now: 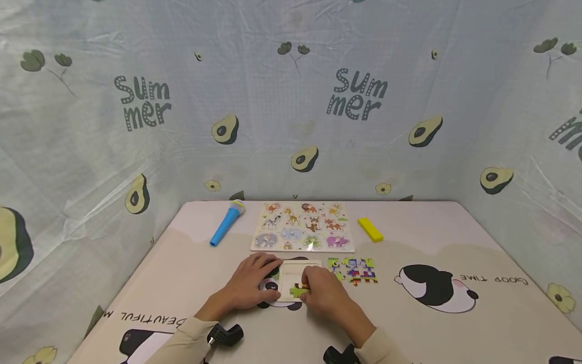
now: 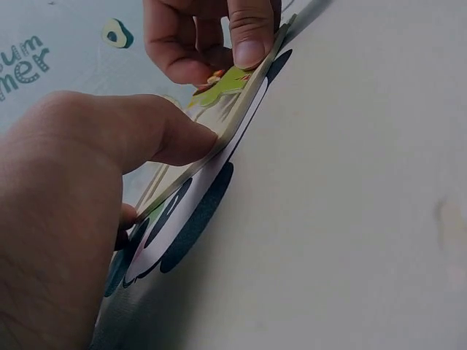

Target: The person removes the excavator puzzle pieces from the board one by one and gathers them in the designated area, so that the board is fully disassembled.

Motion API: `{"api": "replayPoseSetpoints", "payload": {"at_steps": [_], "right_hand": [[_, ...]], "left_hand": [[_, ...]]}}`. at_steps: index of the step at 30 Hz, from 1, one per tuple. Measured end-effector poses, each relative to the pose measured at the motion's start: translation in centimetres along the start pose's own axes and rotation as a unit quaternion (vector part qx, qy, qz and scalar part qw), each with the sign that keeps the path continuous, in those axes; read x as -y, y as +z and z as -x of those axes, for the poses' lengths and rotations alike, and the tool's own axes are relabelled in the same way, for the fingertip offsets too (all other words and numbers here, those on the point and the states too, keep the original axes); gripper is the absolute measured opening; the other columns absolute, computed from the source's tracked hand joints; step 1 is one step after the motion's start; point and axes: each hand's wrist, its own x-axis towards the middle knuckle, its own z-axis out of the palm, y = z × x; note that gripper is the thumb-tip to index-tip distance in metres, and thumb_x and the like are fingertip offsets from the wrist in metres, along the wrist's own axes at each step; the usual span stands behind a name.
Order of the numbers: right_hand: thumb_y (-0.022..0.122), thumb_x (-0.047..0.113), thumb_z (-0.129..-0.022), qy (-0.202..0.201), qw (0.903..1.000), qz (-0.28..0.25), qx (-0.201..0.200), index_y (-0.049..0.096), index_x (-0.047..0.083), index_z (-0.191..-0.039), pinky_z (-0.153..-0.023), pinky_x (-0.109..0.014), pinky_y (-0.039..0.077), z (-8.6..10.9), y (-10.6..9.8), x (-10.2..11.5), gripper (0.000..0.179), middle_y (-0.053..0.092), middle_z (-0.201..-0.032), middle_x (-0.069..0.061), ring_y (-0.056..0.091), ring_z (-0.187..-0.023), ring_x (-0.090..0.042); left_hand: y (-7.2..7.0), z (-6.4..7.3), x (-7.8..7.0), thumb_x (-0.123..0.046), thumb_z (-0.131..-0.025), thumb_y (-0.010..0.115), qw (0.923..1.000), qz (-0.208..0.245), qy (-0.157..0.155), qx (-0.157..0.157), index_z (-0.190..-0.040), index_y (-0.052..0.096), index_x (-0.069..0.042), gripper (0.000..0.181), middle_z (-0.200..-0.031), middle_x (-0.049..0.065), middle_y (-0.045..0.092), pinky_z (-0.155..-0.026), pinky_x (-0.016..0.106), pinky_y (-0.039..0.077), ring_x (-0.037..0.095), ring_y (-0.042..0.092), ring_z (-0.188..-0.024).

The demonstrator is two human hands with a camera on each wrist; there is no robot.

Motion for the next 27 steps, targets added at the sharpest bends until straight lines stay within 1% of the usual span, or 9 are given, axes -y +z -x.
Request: {"api": "replayPoseSetpoints", "payload": {"at_steps": [2,7,10,12,16,18,20,23,27], "right_hand": [[0.084,0.014,-0.082,-0.004,1.0,0.001,-0.008,0.06,0.014,-0.09,-0.068,-0.032,0.042,0.1,0.0,0.0,0.025,0.053,-0.079,0.005,0.048,-0.074,-0.014],[0.085,0.012,-0.079,-0.018,0.9989,-0.016,-0.04,0.063,0.017,-0.087,-0.065,-0.028,0.042,0.5,0.2,-0.2,0.024,0.056,-0.077,0.009,0.049,-0.071,-0.011],[0.085,0.01,-0.078,-0.03,0.9972,-0.039,-0.056,0.062,0.018,-0.084,-0.063,-0.025,0.042,0.7,0.4,-0.5,0.024,0.055,-0.074,0.011,0.048,-0.069,-0.008],[0.084,0.008,-0.079,-0.045,0.9952,-0.063,-0.059,0.062,0.018,-0.082,-0.061,-0.024,0.042,0.6,0.3,-0.7,0.024,0.055,-0.072,0.012,0.048,-0.067,-0.007],[0.081,0.005,-0.081,-0.07,0.9896,-0.114,-0.054,0.064,0.016,-0.083,-0.06,-0.023,0.044,0.8,0.1,-1.1,0.02,0.056,-0.071,0.011,0.049,-0.067,-0.004],[0.079,0.004,-0.083,-0.076,0.9871,-0.131,-0.052,0.065,0.015,-0.085,-0.061,-0.024,0.045,0.8,0.0,-1.3,0.017,0.057,-0.073,0.01,0.05,-0.068,-0.004],[0.077,0.004,-0.085,-0.079,0.9853,-0.143,-0.049,0.066,0.013,-0.087,-0.062,-0.023,0.046,0.9,-0.1,-1.4,0.014,0.058,-0.074,0.009,0.051,-0.069,-0.005],[0.076,0.007,-0.088,-0.066,0.9833,-0.161,-0.051,0.067,0.012,-0.09,-0.063,-0.023,0.048,1.0,-0.4,-1.6,0.011,0.059,-0.076,0.008,0.053,-0.07,-0.005],[0.076,0.009,-0.088,-0.035,0.9769,-0.198,-0.071,0.067,0.01,-0.092,-0.059,-0.023,0.048,1.4,-1.0,-2.1,0.01,0.06,-0.076,0.004,0.055,-0.067,-0.007]], "left_hand": [[0.0,0.0,0.0,-0.058,-0.085,0.063,1.0,-0.001,-0.002,-0.002,-0.151,0.049,-0.024,0.076,-0.152,-0.002,0.045,-0.119,0.057,0.023,0.03,0.03,-0.146],[-0.1,0.1,-0.1,-0.058,-0.085,0.063,1.0,0.001,-0.007,0.003,-0.151,0.049,-0.025,0.076,-0.152,-0.002,0.045,-0.118,0.058,0.023,0.031,0.029,-0.146],[-0.2,0.3,-0.2,-0.058,-0.084,0.063,1.0,0.005,-0.006,0.005,-0.151,0.049,-0.024,0.076,-0.152,-0.001,0.045,-0.118,0.058,0.023,0.031,0.029,-0.146],[-0.3,0.2,-0.2,-0.057,-0.084,0.063,1.0,0.006,-0.003,0.002,-0.151,0.05,-0.024,0.076,-0.151,-0.001,0.046,-0.118,0.058,0.023,0.031,0.029,-0.146],[-0.3,0.3,-0.2,-0.056,-0.084,0.063,1.0,0.003,0.004,-0.007,-0.15,0.051,-0.023,0.075,-0.15,-0.001,0.047,-0.117,0.059,0.024,0.031,0.031,-0.146],[-0.3,0.3,-0.2,-0.056,-0.084,0.062,0.9999,0.002,0.007,-0.011,-0.15,0.051,-0.023,0.075,-0.15,-0.001,0.047,-0.117,0.059,0.025,0.031,0.031,-0.146],[-0.3,0.3,-0.2,-0.056,-0.084,0.062,0.9999,0.002,0.006,-0.009,-0.15,0.05,-0.023,0.075,-0.15,-0.001,0.047,-0.117,0.059,0.025,0.032,0.031,-0.146],[-0.2,0.3,-0.2,-0.056,-0.084,0.062,1.0,0.004,0.004,-0.003,-0.151,0.05,-0.023,0.076,-0.151,-0.001,0.046,-0.117,0.06,0.024,0.032,0.031,-0.146],[-0.2,0.2,-0.1,-0.056,-0.084,0.062,1.0,0.003,0.004,-0.002,-0.151,0.049,-0.023,0.076,-0.151,-0.001,0.046,-0.117,0.06,0.025,0.032,0.031,-0.146]]}}
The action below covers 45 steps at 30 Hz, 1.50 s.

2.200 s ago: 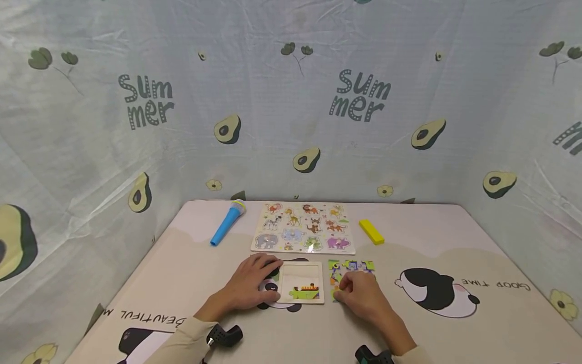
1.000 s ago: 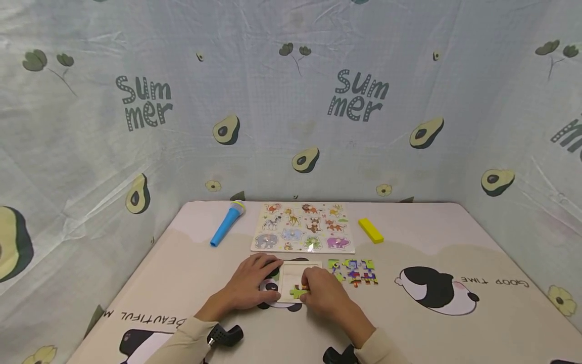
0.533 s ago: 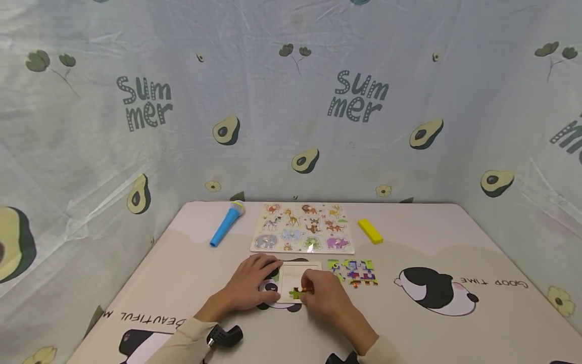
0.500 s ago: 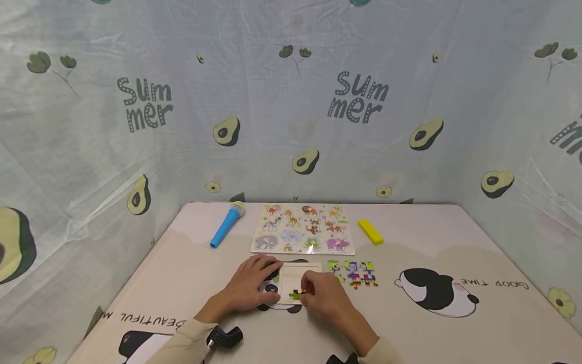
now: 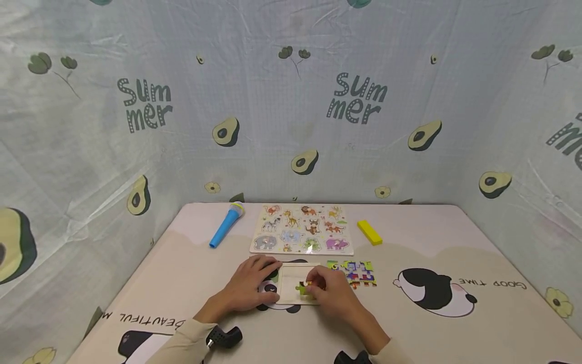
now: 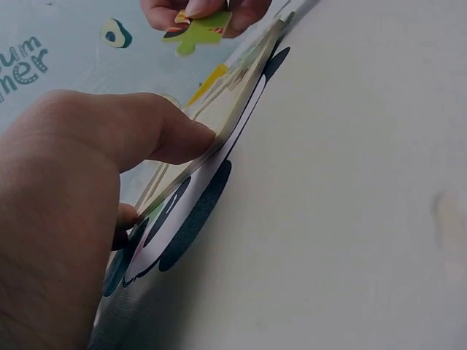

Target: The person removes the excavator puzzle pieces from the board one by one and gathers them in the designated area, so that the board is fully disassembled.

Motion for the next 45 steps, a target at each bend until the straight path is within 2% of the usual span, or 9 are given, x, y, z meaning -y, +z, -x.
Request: {"api": "replayPoseSetpoints", "payload": {"at_steps": [3,9,15,23,31,40,45], "right_hand": [[0.076,0.008,-0.088,0.021,0.9993,-0.024,-0.021,0.067,0.007,-0.092,-0.054,-0.023,0.048,0.2,-0.8,-0.2,0.01,0.06,-0.075,0.0,0.055,-0.061,-0.01],[0.073,0.004,-0.091,0.057,0.996,-0.058,-0.035,0.068,0.003,-0.095,-0.05,-0.026,0.05,0.8,-2.5,-0.8,0.007,0.062,-0.074,-0.006,0.058,-0.058,-0.017],[0.072,0.005,-0.092,0.088,0.9934,-0.057,-0.047,0.069,0.002,-0.098,-0.05,-0.026,0.05,1.4,-4.5,-1.5,0.007,0.064,-0.076,-0.008,0.058,-0.059,-0.02],[0.073,0.006,-0.091,0.125,0.9887,-0.064,-0.052,0.067,-0.002,-0.103,-0.051,-0.028,0.051,2.2,-6.4,-3.6,0.016,0.063,-0.079,-0.009,0.058,-0.061,-0.02],[0.076,0.008,-0.089,0.165,0.9828,-0.076,-0.036,0.065,-0.004,-0.102,-0.048,-0.028,0.05,2.8,-7.2,-4.7,0.021,0.061,-0.076,-0.01,0.056,-0.058,-0.02],[0.078,0.011,-0.087,0.195,0.9788,-0.055,-0.029,0.065,-0.002,-0.099,-0.049,-0.028,0.05,3.0,-7.4,-5.7,0.022,0.061,-0.072,-0.008,0.059,-0.057,-0.021],[0.078,0.01,-0.086,0.198,0.9792,-0.029,-0.029,0.066,0.0,-0.098,-0.047,-0.028,0.048,3.0,-7.5,-6.0,0.019,0.061,-0.072,-0.007,0.057,-0.055,-0.021]], "left_hand": [[0.0,0.0,0.1,-0.055,-0.084,0.063,1.0,-0.002,0.002,-0.003,-0.151,0.049,-0.023,0.076,-0.15,-0.001,0.047,-0.117,0.059,0.025,0.031,0.032,-0.145],[0.0,0.0,0.0,-0.055,-0.084,0.063,1.0,0.002,0.001,0.0,-0.151,0.049,-0.023,0.076,-0.151,0.0,0.046,-0.117,0.059,0.025,0.032,0.031,-0.146],[-0.1,0.1,-0.1,-0.055,-0.084,0.063,1.0,0.002,-0.002,0.0,-0.151,0.05,-0.023,0.076,-0.151,-0.001,0.047,-0.118,0.058,0.024,0.031,0.032,-0.145],[-0.1,0.0,-0.1,-0.055,-0.084,0.063,1.0,0.0,-0.001,0.001,-0.151,0.049,-0.023,0.076,-0.15,0.0,0.047,-0.118,0.058,0.024,0.03,0.032,-0.145],[-0.1,0.1,-0.1,-0.055,-0.084,0.063,1.0,0.0,0.0,0.003,-0.152,0.049,-0.023,0.076,-0.151,0.0,0.046,-0.118,0.058,0.024,0.031,0.031,-0.146],[-0.1,0.1,-0.1,-0.055,-0.084,0.063,1.0,-0.005,-0.001,-0.001,-0.151,0.049,-0.023,0.076,-0.151,0.0,0.046,-0.118,0.058,0.024,0.031,0.031,-0.146],[-0.1,0.1,-0.1,-0.055,-0.084,0.063,1.0,-0.003,-0.001,0.001,-0.152,0.049,-0.023,0.076,-0.151,0.0,0.046,-0.118,0.058,0.023,0.031,0.03,-0.146]]}}
